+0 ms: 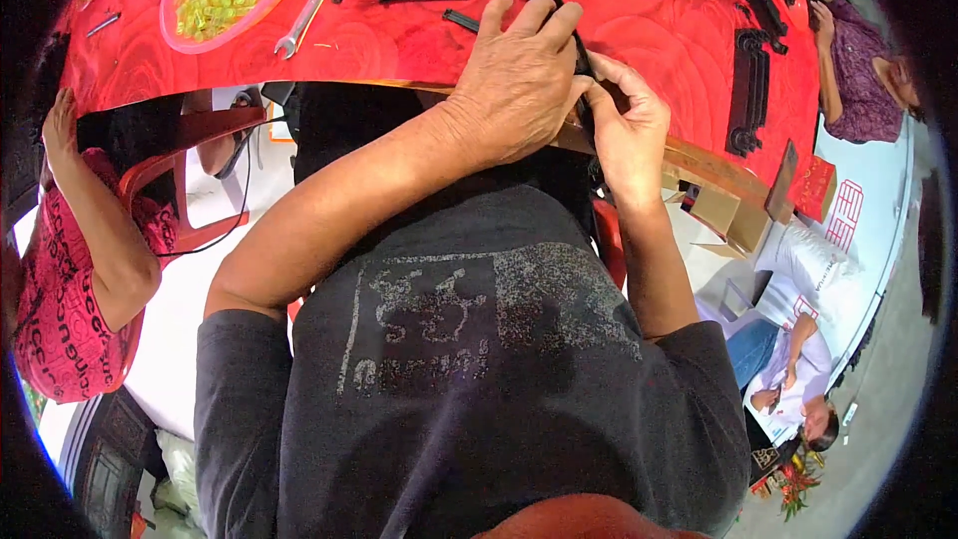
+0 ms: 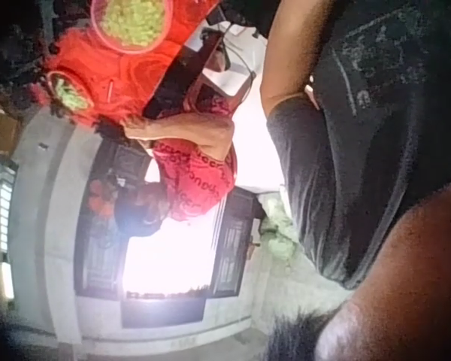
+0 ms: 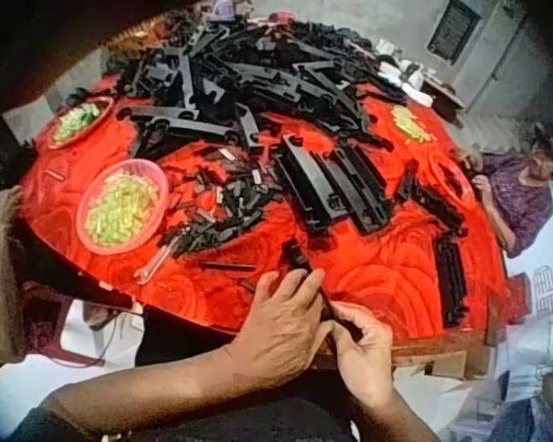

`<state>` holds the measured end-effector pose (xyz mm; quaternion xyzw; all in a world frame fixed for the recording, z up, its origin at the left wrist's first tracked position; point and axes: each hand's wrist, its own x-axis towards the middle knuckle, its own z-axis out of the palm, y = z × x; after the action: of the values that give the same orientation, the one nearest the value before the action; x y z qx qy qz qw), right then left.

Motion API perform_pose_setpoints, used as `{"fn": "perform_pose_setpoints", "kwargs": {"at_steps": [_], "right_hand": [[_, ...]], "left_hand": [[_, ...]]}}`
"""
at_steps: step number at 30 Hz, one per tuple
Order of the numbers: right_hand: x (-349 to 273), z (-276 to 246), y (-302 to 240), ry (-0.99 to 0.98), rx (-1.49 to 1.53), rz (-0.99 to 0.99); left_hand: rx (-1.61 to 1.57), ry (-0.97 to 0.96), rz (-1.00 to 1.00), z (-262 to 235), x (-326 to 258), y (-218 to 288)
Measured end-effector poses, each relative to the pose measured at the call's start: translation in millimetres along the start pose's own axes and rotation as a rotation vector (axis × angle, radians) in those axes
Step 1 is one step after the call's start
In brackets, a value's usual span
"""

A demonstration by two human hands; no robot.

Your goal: The person assembles black plastic components by fitting and pressing small parts into the casing slots by hand.

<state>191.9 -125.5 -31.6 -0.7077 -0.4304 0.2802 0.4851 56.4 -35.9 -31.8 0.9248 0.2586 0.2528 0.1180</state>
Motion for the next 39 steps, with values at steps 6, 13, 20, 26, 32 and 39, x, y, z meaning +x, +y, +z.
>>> {"fn": "perform_pose_setpoints", "kwargs": {"at_steps": [6,13,20,26,32,39], "right_hand": [[6.1,-10.8,-5.6,-0.03,-0.072,0.028],[7.9,-27.6,-3.8,-0.131,-0.117,0.003],[21.8,-43.9,-7.0,-0.255,-0.211,-0.184],[29.2,-52.6,-16.7,-0.309,-0.351,-0.249],[32.6,-62.1,-26.3,-0.367,-0.365,-0.35],[32.6,-64.7,-29.5,-0.453,-0.452,-0.326]], "left_hand": [[-0.088,-0.028,0.089,-7.7,13.5,-20.0],[-0.287,-0.003,0.005,-39.2,40.2,-43.0],[-0.132,-0.546,0.134,-18.2,60.8,-42.0],[-0.297,-0.571,0.108,-12.1,52.9,-37.8],[-0.378,-0.589,0.033,-7.3,44.1,-27.6],[-0.318,-0.456,-0.115,-11.6,33.1,-10.7]]}}
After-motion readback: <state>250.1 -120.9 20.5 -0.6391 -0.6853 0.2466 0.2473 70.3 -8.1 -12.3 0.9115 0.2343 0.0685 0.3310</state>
